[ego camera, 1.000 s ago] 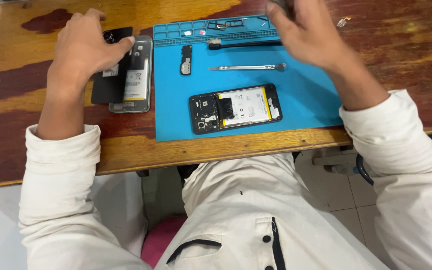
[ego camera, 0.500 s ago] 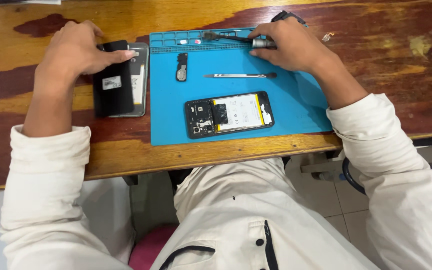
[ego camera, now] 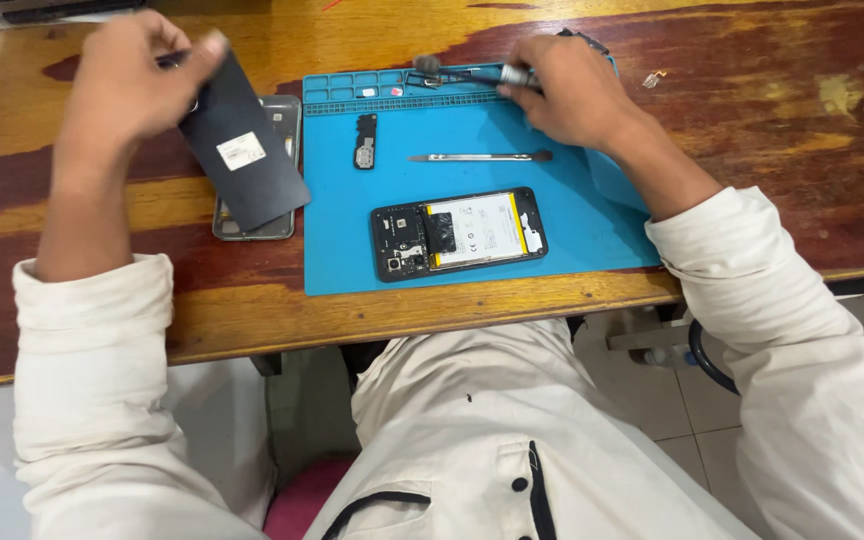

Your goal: The person uses a precision screwdriver and tweezers to remove and install small screws and components on a disassembled smartphone placed on a blue anti-static mat. The person also uses a brush to clean the interior of the phone and handles a separate phone back cover.

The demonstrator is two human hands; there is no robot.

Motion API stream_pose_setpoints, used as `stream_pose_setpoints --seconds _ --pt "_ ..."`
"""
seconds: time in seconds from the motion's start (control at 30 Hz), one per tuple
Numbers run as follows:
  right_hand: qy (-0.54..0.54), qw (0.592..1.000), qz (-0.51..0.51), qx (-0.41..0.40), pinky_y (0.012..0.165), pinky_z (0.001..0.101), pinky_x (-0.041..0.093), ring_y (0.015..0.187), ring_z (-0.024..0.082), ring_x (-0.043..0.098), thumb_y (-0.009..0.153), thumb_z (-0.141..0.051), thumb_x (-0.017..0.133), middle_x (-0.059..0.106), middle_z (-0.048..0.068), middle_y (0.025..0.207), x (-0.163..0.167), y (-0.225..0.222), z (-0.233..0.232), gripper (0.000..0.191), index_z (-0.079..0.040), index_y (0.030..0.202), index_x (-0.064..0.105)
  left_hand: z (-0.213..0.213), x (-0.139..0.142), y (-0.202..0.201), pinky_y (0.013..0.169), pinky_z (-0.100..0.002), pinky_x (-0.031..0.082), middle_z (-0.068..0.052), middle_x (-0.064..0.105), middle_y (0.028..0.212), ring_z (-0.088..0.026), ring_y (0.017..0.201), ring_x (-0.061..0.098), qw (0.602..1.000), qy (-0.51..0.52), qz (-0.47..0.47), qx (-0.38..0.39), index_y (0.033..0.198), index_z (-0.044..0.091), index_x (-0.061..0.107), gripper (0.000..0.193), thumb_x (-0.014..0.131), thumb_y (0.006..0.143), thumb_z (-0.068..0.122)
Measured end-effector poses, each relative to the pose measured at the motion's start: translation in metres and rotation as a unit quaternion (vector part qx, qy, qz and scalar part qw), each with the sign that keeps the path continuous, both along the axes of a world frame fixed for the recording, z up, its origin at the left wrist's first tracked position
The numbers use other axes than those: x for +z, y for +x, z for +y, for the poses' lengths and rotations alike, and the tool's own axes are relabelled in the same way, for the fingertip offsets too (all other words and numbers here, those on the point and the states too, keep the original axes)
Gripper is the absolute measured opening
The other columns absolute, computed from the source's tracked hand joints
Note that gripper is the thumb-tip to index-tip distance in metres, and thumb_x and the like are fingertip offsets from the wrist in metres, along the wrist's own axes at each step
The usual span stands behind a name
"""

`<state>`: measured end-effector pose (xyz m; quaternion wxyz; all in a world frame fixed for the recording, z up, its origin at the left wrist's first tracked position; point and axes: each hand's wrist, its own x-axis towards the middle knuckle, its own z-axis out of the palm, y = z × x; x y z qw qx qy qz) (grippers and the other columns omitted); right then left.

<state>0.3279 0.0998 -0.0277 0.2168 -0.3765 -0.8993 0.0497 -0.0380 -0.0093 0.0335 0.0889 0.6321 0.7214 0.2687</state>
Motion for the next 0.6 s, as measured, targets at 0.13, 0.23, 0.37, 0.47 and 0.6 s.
stream_pose_setpoints --seconds 0.13,0.23,0.37,0.47,0.6 --pt "0.029 0.995 0.091 0.02 0.071 0.0456 0.053 0.081 0.034 0.069 0.107 -0.014 0.076 0.069 0.015 0.092 0.0 0.008 0.004 0.016 -0.003 0.113 0.065 -0.005 0.006 -0.002 0.072 -0.024 0.049 -0.003 0.07 0.103 -0.005 0.083 0.059 0.945 0.067 -0.292 -0.13 0.116 0.009 0.066 0.015 0.071 0.112 0.022" --pt "0.114 0.976 0.153 0.101 0.074 0.0409 0.051 0.086 0.031 0.067 0.108 -0.004 0.07 0.066 0.016 0.101 0.001 0.015 0.005 0.013 0.001 0.115 0.061 -0.011 0.006 0.008 0.064 -0.021 0.05 0.0 0.073 0.105 -0.004 0.076 0.061 0.948 -0.019 -0.306 -0.081 0.126 0.017 0.066 0.023 0.068 0.103 0.019" --pt "0.08 0.979 0.168 0.082 0.072 0.0398 0.047 0.078 0.028 0.06 0.116 -0.002 0.068 0.062 0.014 0.09 0.003 0.019 0.004 0.009 0.0 0.113 0.06 -0.006 -0.004 0.031 0.069 -0.022 0.059 -0.005 0.075 0.106 -0.007 0.08 0.07 0.911 -0.128 -0.364 -0.143 0.127 0.012 0.068 0.032 0.07 0.095 0.013" --pt "0.053 0.983 0.158 0.081 0.073 0.0383 0.048 0.076 0.027 0.06 0.116 -0.003 0.069 0.061 0.013 0.088 0.007 0.02 -0.001 0.008 -0.001 0.115 0.061 -0.002 -0.027 0.053 0.067 -0.027 0.059 -0.006 0.075 0.105 -0.01 0.082 0.07 0.866 -0.181 -0.39 -0.254 0.121 0.006 0.068 0.029 0.073 0.092 0.013" --pt "0.092 0.978 0.124 0.14 0.075 0.036 0.051 0.084 0.025 0.066 0.105 -0.007 0.075 0.068 0.011 0.092 0.014 0.021 -0.011 0.014 -0.004 0.118 0.07 -0.008 -0.048 0.068 0.067 -0.027 0.062 -0.007 0.078 0.093 -0.012 0.08 0.073 0.886 -0.225 -0.314 -0.255 0.105 0.0 0.071 0.023 0.077 0.091 0.017"
